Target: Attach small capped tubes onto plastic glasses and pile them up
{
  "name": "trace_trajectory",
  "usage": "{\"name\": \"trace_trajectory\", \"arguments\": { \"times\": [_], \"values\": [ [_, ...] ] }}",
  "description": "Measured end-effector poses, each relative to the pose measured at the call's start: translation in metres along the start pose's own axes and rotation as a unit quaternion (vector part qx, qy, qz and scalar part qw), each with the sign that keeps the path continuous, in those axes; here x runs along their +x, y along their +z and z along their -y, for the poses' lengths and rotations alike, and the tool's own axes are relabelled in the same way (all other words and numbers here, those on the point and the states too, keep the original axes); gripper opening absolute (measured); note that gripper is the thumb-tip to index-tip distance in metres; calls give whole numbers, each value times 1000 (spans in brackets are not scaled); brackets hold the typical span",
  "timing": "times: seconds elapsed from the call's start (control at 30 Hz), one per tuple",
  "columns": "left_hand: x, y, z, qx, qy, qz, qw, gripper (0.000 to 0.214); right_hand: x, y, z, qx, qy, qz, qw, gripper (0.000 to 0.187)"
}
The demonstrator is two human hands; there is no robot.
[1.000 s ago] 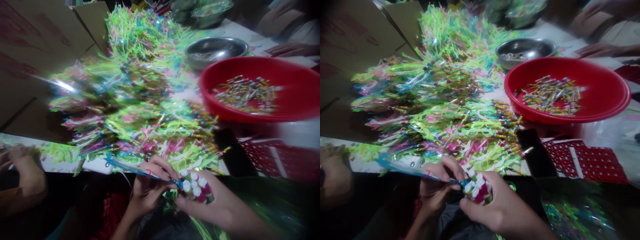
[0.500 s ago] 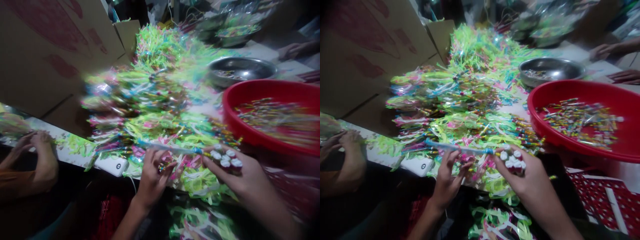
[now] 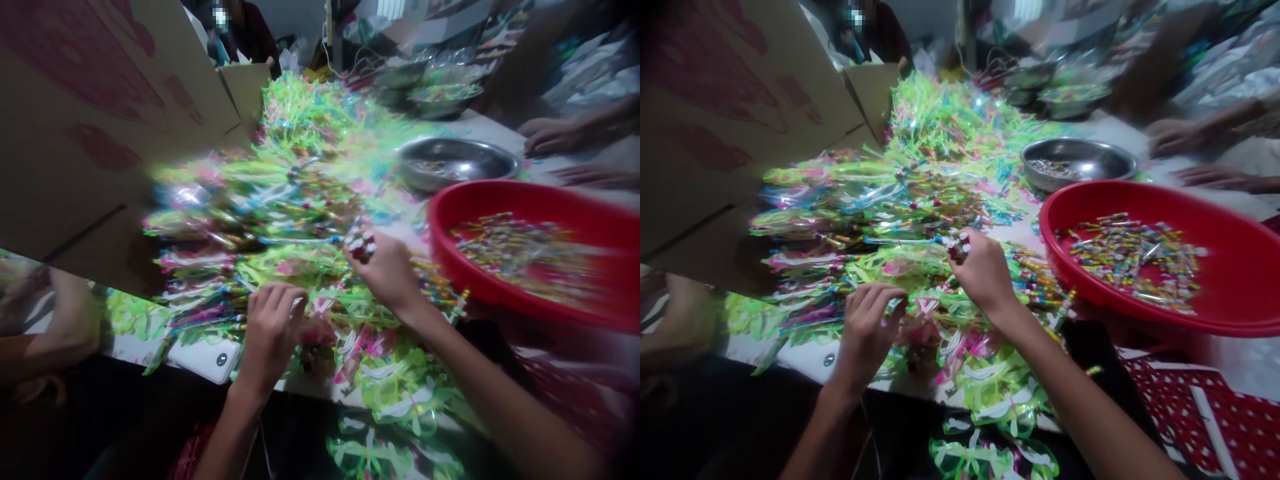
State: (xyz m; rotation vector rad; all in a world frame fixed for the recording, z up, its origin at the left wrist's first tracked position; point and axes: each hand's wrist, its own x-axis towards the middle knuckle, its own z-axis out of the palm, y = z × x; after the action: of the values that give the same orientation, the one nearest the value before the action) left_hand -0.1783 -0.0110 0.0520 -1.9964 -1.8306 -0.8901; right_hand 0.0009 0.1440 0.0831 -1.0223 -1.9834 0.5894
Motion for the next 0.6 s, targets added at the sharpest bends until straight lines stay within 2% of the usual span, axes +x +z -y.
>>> {"name": "trace_trajectory", "arguments": {
  "times": [0.13, 0.23, 0.33, 0.4, 0.53, 0.6],
  "values": [
    [9, -8, 18, -28, -36, -10, 999, 9, 12, 10, 0, -47, -25, 11, 999, 14],
    [11, -8, 28, -39, -68, 2, 997, 5, 12, 5, -3, -77, -29, 18, 996, 16],
    [6, -8, 26, -27, -74, 17, 997, 2, 9, -2, -9, -101, -22, 27, 994, 16],
    [2, -8, 18, -18, -61, 28, 998, 13, 9, -4, -12, -110, -24, 41, 993, 17],
    [-8, -10, 2, 6, 0, 87, 996, 59, 6, -8, -16, -118, -36, 67, 990, 22],
    [-11, -8, -1, 31, 36, 109, 993, 73, 0, -14, -16, -122, -42, 74, 989, 22]
  ]
}}
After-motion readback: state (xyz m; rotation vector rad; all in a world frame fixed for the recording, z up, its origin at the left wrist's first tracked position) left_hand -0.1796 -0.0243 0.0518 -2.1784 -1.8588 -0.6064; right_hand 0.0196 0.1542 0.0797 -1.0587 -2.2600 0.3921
